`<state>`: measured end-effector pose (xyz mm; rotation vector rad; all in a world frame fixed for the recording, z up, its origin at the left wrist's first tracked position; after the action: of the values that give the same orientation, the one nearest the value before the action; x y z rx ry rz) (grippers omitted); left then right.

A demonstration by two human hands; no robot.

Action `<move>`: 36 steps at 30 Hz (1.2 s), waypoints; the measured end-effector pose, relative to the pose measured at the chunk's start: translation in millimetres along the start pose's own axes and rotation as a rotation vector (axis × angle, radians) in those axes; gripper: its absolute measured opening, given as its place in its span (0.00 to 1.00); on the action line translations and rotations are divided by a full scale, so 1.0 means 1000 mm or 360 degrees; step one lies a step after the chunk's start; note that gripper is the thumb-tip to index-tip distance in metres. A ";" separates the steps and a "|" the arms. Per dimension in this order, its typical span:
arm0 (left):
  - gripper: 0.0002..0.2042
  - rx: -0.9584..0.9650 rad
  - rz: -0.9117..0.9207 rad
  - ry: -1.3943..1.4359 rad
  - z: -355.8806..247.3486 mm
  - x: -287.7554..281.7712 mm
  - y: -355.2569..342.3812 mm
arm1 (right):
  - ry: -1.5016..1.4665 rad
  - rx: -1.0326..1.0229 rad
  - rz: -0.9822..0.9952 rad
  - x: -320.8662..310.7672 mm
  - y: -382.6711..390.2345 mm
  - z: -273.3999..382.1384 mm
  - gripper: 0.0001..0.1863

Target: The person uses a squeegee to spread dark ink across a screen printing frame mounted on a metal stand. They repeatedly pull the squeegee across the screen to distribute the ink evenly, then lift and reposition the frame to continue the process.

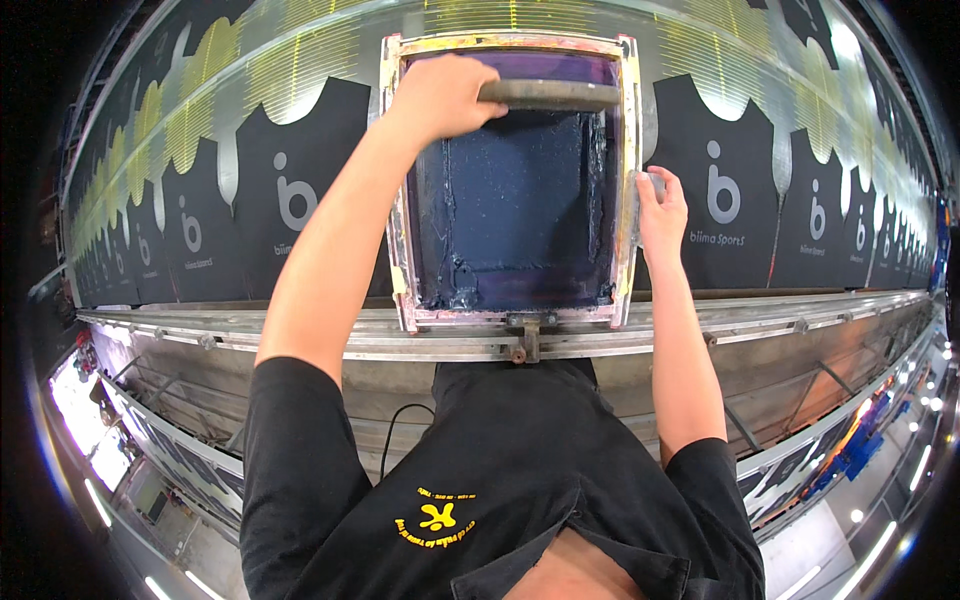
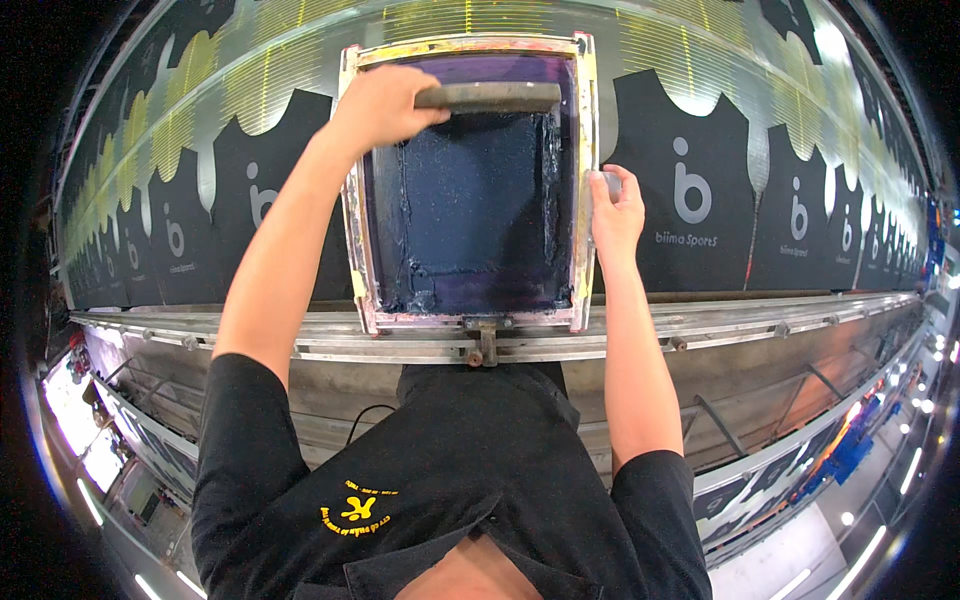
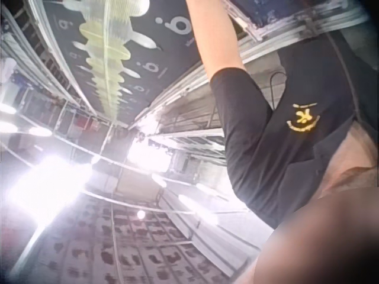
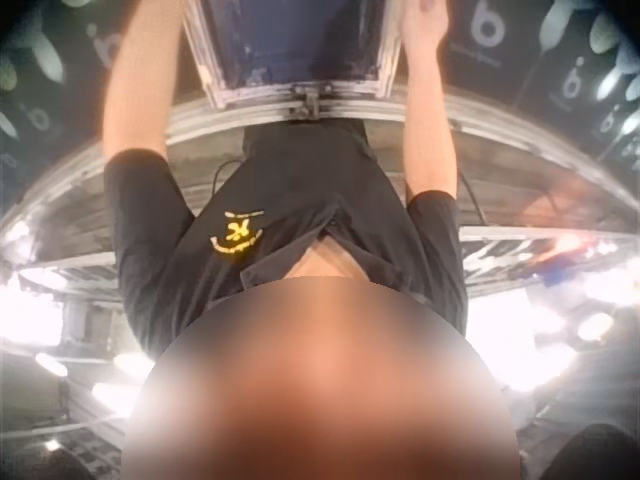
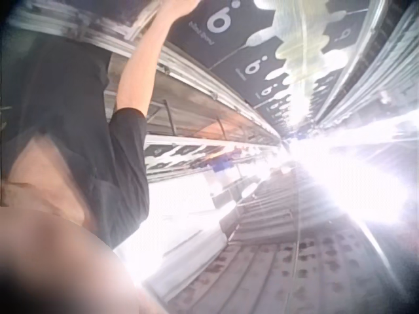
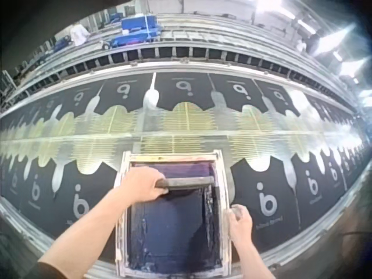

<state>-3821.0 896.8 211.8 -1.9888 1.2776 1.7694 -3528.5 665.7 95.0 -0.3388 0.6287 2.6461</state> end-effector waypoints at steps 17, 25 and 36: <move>0.21 -0.0176 -0.0004 -0.0060 -0.033 0.049 0.029 | 0.1549 -0.1181 0.0502 0.083 -0.018 0.132 0.23; 0.20 -0.0236 -0.0063 0.0250 -0.132 0.160 0.191 | 0.1314 -0.1185 0.0633 0.044 0.168 0.039 0.26; 0.17 -0.0154 0.0463 0.0353 -0.166 0.125 0.224 | 0.1299 -0.1130 0.1038 0.007 0.198 0.063 0.22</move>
<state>-3866.8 595.2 233.9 -2.1979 1.6544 1.8020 -3628.4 535.3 221.9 -1.7240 -0.0746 3.2213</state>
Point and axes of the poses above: each hand's wrist, its own y-axis away from the middle knuckle, its own x-axis out of the palm, z = x × y, the point moved 4 cm from there along -y, towards the middle knuckle, and after that the axes turned 13 degrees about z, right-handed, at the moved point
